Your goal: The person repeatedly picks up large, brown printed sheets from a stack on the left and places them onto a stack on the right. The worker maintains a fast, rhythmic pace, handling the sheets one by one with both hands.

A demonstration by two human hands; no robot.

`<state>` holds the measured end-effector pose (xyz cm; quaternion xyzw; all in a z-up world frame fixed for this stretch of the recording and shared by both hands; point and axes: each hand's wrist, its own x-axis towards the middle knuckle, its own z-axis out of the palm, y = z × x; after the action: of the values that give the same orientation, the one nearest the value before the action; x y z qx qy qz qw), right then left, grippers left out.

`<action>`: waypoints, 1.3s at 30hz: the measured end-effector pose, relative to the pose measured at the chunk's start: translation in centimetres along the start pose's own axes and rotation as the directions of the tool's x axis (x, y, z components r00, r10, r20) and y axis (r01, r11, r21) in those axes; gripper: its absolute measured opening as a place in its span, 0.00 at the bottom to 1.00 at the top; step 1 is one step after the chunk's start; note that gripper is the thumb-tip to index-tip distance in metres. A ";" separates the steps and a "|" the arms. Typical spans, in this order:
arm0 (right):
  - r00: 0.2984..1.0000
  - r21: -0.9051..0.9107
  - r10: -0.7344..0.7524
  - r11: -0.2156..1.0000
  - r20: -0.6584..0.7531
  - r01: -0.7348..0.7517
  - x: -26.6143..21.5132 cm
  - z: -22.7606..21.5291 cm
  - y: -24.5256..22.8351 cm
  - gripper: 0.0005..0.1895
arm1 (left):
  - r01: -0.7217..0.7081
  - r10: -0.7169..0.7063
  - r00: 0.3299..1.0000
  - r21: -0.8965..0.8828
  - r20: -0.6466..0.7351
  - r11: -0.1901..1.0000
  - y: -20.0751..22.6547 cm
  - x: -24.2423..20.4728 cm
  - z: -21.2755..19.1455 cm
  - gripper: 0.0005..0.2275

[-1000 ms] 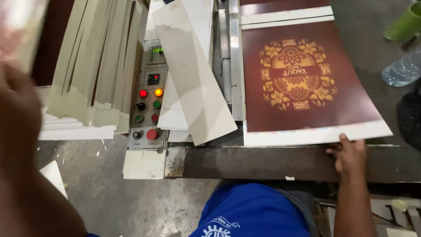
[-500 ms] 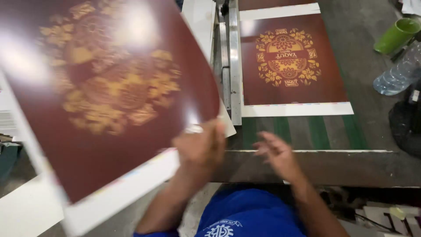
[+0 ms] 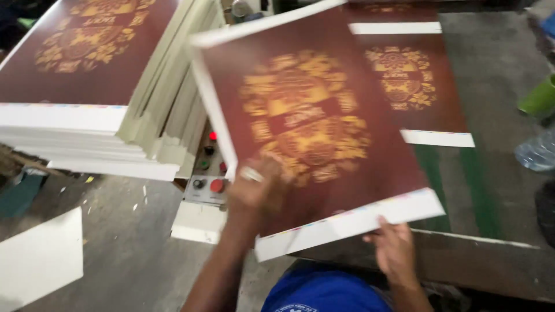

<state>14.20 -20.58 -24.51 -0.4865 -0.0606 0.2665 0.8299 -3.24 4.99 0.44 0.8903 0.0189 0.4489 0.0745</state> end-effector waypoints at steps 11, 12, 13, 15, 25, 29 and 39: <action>0.886 -0.264 -0.332 0.931 -0.325 0.252 -4.8 -16.5 -4.8 0.26 | 0.346 -0.359 0.919 0.771 -0.164 0.535 -16.8 -1.6 -10.4 0.35; 0.883 -0.265 -0.330 0.932 -0.334 0.249 -5.0 -19.9 -4.8 0.26 | 0.341 -0.359 0.920 0.769 -0.156 0.541 -17.5 -1.9 -10.7 0.35; 0.896 -0.267 -0.318 0.933 -0.310 0.239 -5.4 -23.2 -4.7 0.26 | 0.345 -0.403 0.908 0.758 -0.118 0.554 -18.2 -2.3 -11.0 0.33; 0.909 -0.269 -0.304 0.935 -0.284 0.229 -5.6 -28.7 -4.6 0.26 | 0.350 -0.446 0.891 0.748 -0.081 0.563 -19.1 -2.5 -11.9 0.32; 0.920 -0.404 -0.202 0.913 -0.335 0.054 -6.8 -28.3 -6.1 0.21 | 0.251 -0.683 0.699 0.821 0.212 0.512 -18.1 4.9 -17.7 0.16; 0.888 -0.349 -0.259 0.929 -0.379 0.123 -4.9 -22.8 -7.1 0.21 | 0.187 -0.441 0.860 0.646 0.256 0.740 -26.4 2.2 -17.2 0.18; 0.946 -0.341 -0.239 0.927 -0.221 0.155 9.1 -16.4 -8.6 0.16 | 0.113 -0.277 0.959 0.818 0.058 0.563 -21.1 2.4 -15.4 0.15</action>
<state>31.09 -32.03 -27.24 -0.6360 -0.0432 0.1021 0.7637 -13.51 27.88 8.20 0.8552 0.3123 0.2978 -0.2871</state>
